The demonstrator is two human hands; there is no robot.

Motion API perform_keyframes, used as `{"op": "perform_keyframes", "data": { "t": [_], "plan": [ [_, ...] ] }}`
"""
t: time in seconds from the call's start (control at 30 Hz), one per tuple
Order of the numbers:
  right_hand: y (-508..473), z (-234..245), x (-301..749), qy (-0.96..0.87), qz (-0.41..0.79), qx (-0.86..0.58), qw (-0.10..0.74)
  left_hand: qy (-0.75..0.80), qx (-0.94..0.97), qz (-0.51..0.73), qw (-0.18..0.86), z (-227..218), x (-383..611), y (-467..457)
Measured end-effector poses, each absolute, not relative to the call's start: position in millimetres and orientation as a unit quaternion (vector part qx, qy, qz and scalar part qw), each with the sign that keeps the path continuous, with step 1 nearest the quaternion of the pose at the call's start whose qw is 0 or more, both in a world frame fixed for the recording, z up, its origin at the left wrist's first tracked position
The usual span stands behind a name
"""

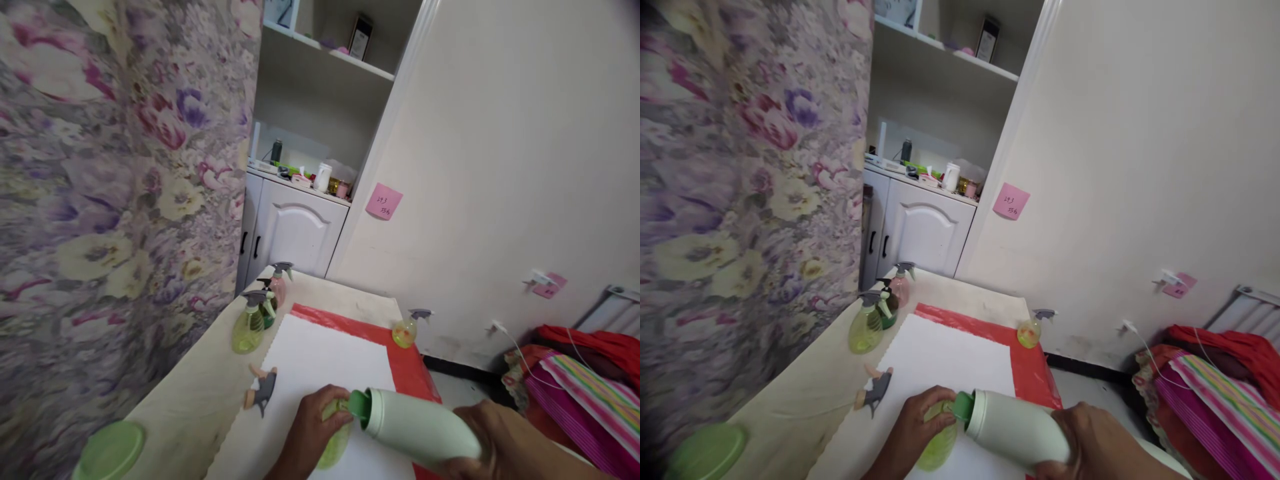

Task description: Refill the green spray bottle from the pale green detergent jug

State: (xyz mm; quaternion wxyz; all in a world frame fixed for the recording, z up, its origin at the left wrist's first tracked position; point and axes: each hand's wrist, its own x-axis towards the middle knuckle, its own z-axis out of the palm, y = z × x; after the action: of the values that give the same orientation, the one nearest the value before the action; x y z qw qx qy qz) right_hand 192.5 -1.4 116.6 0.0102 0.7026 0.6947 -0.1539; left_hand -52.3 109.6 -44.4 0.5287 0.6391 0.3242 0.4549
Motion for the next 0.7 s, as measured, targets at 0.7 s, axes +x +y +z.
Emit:
{"op": "perform_keyframes", "data": {
  "t": [0.7],
  "plan": [
    [-0.5, 125.3, 183.4, 0.692, -0.156, 0.704, 0.023, 0.316, 0.637, 0.454, 0.537, -48.2, -54.9, 110.5]
  ]
}}
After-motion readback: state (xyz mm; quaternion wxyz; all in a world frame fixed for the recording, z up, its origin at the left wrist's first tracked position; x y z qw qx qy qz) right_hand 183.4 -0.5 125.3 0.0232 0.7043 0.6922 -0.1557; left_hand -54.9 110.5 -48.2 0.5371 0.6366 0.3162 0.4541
